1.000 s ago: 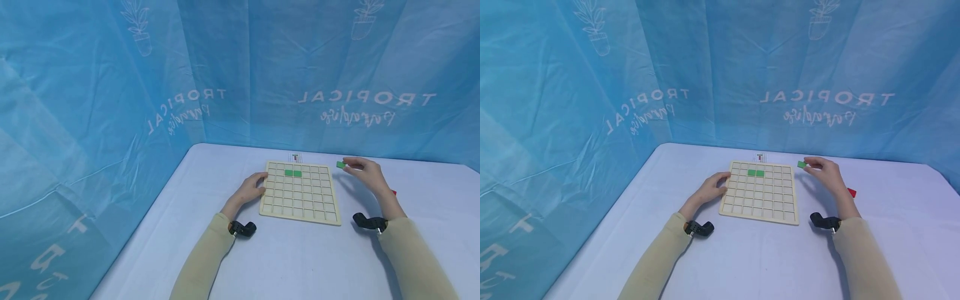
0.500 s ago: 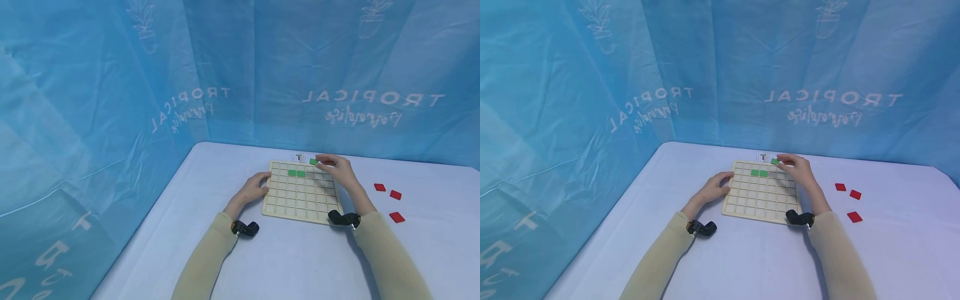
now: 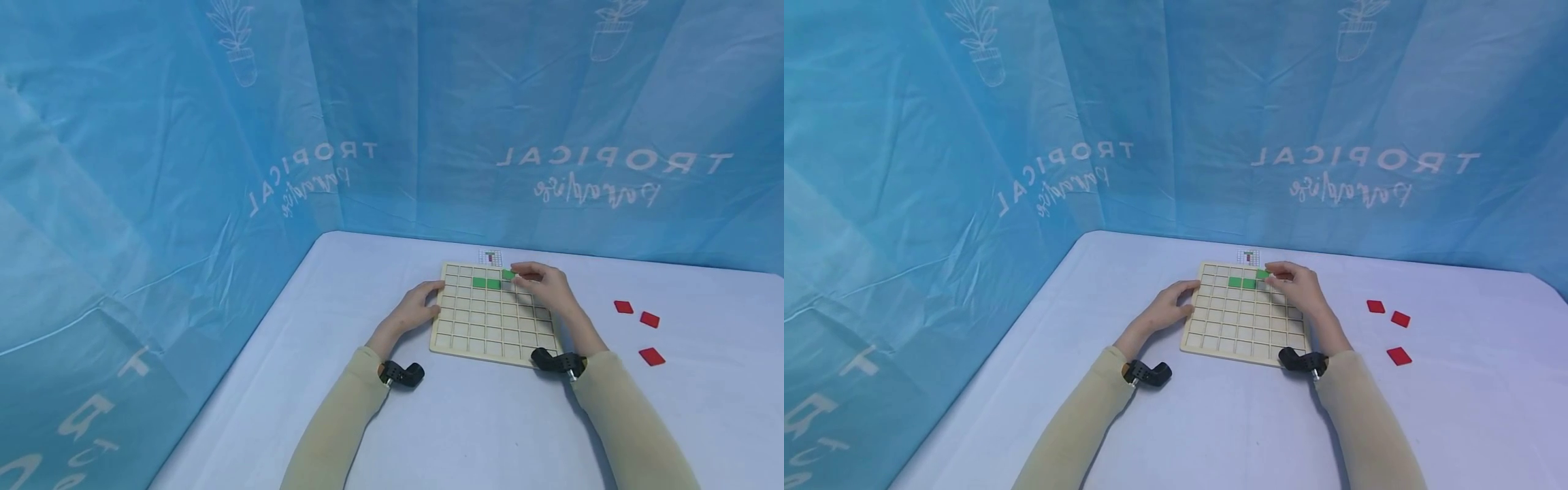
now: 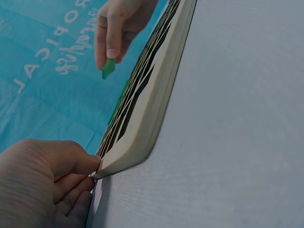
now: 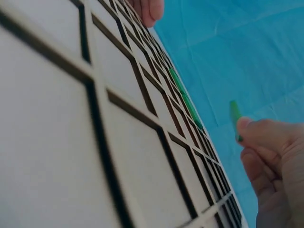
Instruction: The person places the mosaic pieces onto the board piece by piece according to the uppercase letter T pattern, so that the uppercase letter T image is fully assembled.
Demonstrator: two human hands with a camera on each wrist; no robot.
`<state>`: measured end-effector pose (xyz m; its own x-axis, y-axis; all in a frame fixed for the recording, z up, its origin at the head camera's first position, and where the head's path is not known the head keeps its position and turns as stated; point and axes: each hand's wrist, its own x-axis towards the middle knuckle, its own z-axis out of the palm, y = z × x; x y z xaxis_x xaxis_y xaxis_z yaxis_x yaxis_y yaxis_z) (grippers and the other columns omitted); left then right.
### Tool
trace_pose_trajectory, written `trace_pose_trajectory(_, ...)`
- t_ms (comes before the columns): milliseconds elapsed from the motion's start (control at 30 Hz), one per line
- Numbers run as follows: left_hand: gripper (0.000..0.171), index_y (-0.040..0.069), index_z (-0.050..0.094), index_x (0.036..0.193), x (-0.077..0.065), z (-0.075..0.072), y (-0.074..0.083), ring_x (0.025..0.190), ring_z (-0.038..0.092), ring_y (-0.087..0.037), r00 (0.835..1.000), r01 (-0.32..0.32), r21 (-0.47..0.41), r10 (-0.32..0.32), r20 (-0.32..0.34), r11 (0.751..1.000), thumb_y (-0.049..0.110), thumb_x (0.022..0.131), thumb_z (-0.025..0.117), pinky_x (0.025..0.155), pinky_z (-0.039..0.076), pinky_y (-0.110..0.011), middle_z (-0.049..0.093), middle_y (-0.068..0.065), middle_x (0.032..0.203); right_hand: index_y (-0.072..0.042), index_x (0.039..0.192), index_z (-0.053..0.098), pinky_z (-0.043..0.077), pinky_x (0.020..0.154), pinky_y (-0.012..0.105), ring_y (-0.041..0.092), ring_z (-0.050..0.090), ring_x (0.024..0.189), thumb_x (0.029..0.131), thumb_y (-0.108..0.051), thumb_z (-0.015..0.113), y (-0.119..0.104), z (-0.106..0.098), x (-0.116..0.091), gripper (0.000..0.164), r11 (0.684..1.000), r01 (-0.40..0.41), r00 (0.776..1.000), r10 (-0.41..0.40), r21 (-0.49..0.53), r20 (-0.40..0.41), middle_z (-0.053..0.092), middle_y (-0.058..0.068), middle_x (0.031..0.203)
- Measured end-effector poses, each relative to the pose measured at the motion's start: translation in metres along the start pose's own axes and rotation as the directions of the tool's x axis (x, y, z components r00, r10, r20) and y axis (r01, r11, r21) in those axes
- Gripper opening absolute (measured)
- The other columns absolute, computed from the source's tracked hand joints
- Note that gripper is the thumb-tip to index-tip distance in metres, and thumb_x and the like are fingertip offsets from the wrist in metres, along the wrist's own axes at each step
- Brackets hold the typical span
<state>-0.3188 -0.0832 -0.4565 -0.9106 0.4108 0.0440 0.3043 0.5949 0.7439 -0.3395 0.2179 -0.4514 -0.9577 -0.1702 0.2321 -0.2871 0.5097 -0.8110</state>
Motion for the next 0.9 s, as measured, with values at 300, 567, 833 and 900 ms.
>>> trace_pose_trajectory(300,0.057,0.008,0.038,0.144,-0.001,0.000,0.001,0.136,0.030,-0.019,1.000,0.007,-0.005,-0.007,-0.001,1.000,0.006,0.090,0.056,0.112,0.025,-0.029,0.039,-0.007,0.146,-0.003,0.122,0.061,0.053,0.075,0.027,0.025,0.060,0.096,0.089,-0.017,0.067,0.007,0.007,-0.002,0.036,0.999,-0.031,0.999,0.031,-0.030,0.007,0.064,0.014,0.114)
trace_pose_trajectory(567,0.057,0.008,0.038,0.144,-0.001,-0.002,0.003,0.136,0.030,-0.019,1.000,0.003,0.003,-0.003,-0.004,1.000,0.006,0.090,0.056,0.112,0.025,-0.029,0.038,-0.008,0.146,0.000,0.119,0.063,0.052,0.084,0.044,0.029,0.061,0.097,0.087,-0.009,0.068,0.008,0.010,-0.003,0.034,0.985,0.048,0.999,-0.049,-0.164,-0.001,0.064,0.016,0.113)
trace_pose_trajectory(833,0.057,0.009,0.039,0.144,0.000,-0.001,0.001,0.137,0.030,-0.019,1.000,0.008,0.004,-0.008,-0.011,1.000,0.007,0.089,0.056,0.112,0.024,-0.030,0.038,-0.007,0.146,-0.001,0.118,0.064,0.050,0.085,0.045,0.029,0.061,0.097,0.087,-0.009,0.068,0.010,0.012,-0.002,0.032,0.976,0.065,0.998,-0.069,-0.208,-0.009,0.064,0.015,0.113)
trace_pose_trajectory(900,0.057,0.008,0.039,0.144,0.000,0.000,0.001,0.137,0.030,-0.019,1.000,0.007,0.005,-0.007,-0.010,1.000,0.007,0.089,0.056,0.112,0.024,-0.030,0.038,-0.007,0.146,-0.001,0.118,0.064,0.050,0.086,0.046,0.029,0.060,0.097,0.087,-0.009,0.068,0.011,0.012,-0.002,0.032,0.975,0.064,0.998,-0.067,-0.213,-0.008,0.064,0.015,0.112)
